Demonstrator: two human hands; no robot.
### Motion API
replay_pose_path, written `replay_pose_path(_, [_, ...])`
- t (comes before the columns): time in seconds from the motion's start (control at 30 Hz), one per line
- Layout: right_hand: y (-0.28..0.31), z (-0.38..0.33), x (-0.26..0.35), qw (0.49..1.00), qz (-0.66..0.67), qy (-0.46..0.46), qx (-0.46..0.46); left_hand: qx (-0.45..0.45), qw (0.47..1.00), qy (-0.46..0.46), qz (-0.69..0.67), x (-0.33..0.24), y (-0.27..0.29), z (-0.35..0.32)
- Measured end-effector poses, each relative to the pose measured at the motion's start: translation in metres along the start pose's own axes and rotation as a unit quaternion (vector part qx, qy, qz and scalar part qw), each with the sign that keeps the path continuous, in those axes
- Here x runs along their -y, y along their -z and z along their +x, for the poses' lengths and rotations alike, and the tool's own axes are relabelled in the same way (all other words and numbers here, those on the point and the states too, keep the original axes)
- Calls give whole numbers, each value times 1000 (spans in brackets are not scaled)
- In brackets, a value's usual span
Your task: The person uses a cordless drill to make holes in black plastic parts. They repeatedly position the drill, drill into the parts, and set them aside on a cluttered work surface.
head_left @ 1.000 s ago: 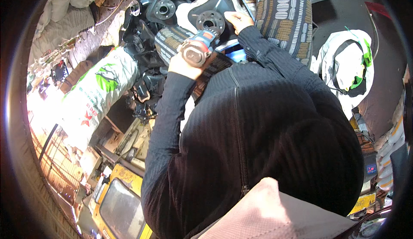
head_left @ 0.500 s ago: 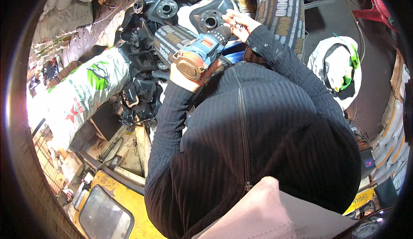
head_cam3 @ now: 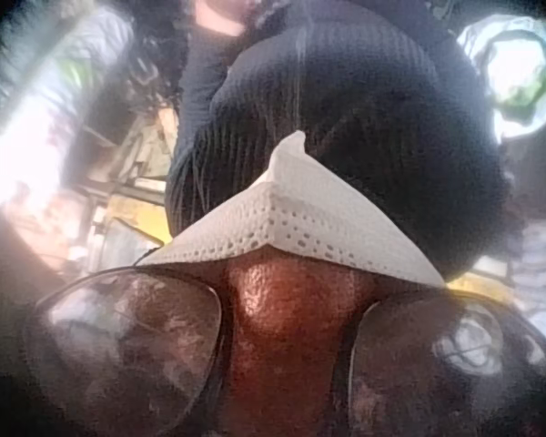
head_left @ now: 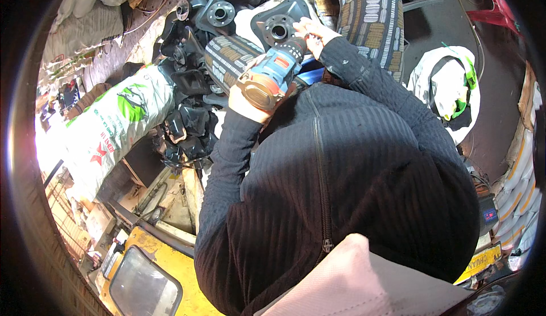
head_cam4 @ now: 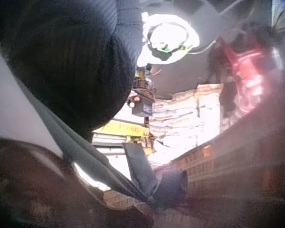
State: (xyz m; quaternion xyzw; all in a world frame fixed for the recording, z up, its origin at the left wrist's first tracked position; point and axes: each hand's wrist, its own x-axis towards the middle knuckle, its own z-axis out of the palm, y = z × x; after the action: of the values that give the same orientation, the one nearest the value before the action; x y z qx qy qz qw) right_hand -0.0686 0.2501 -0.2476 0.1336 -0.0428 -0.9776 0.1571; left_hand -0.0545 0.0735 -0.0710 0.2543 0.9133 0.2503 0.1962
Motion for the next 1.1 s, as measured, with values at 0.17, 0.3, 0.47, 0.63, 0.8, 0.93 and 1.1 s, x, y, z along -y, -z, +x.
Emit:
replay_pose_path(0.17, [-12, 2, -4, 952, -117, 24, -282, -3, 1000, -1, -7, 9, -7, 4])
replay_pose_path(0.3, [-12, 5, -6, 960, -154, 30, -231, 1, 998, 24, -56, 23, -10, 5])
replay_pose_path(0.47, [16, 10, 3, 951, -159, 39, -262, 37, 987, 58, -143, 29, 5, 14])
replay_pose_path(0.63, [40, 20, 5, 870, -346, 13, -352, -17, 988, 125, -86, 35, 19, 33])
replay_pose_path(0.8, [48, 29, -6, 788, -529, 41, -312, 107, 975, 195, 24, 62, 9, 61])
replay_pose_path(0.93, [48, 29, -9, 734, -609, 27, -300, 97, 986, 76, 115, 74, 8, 73])
replay_pose_path(1.1, [38, 29, -7, 696, -650, -9, -304, 221, 954, 164, 122, 72, 18, 84])
